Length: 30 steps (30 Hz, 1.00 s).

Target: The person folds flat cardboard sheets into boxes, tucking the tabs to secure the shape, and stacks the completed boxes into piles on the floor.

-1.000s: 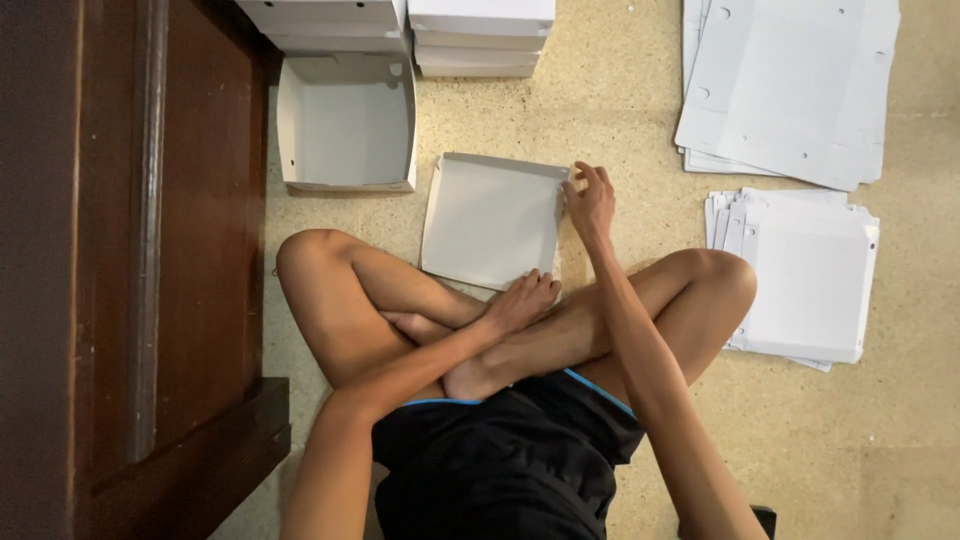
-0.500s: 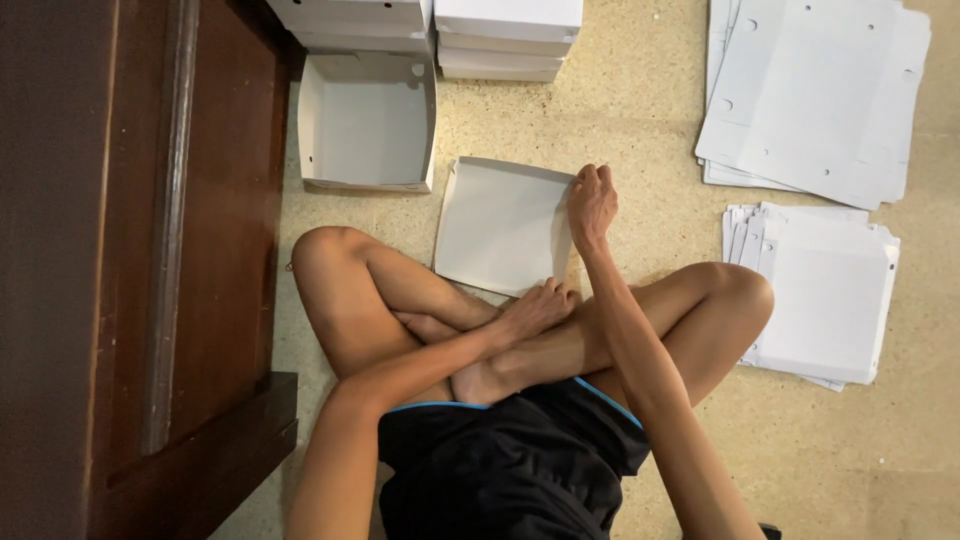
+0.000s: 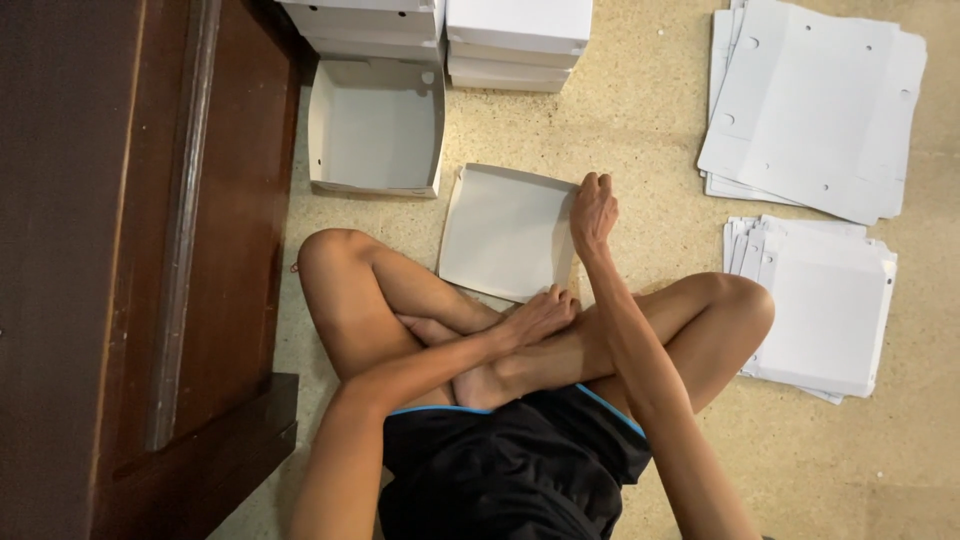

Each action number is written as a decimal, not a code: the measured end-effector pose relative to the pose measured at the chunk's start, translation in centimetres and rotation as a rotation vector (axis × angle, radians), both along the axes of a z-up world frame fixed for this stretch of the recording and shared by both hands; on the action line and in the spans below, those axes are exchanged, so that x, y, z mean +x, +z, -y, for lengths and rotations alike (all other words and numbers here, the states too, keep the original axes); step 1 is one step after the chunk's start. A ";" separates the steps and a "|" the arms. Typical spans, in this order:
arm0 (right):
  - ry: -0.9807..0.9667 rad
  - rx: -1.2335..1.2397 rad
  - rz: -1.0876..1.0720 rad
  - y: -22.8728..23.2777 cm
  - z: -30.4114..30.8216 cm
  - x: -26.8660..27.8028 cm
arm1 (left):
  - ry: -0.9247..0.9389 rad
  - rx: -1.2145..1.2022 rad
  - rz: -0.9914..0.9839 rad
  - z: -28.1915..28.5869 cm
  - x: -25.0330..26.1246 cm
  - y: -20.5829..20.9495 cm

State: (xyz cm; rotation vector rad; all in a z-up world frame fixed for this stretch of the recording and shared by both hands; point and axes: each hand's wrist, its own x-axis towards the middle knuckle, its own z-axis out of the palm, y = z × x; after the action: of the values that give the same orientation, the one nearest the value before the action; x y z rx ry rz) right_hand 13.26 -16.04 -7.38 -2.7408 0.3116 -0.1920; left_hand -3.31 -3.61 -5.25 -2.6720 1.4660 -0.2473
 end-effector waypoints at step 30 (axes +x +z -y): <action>0.096 0.207 0.091 -1.4 0.5 -1.2 | 0.043 -0.066 -0.133 1.3 0.2 -3.5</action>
State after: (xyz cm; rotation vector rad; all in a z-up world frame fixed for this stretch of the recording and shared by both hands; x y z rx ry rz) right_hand 12.07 -16.54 -8.78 -2.5265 0.1639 -0.2439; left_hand -3.15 -4.91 -8.75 -2.8182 1.4582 -0.1189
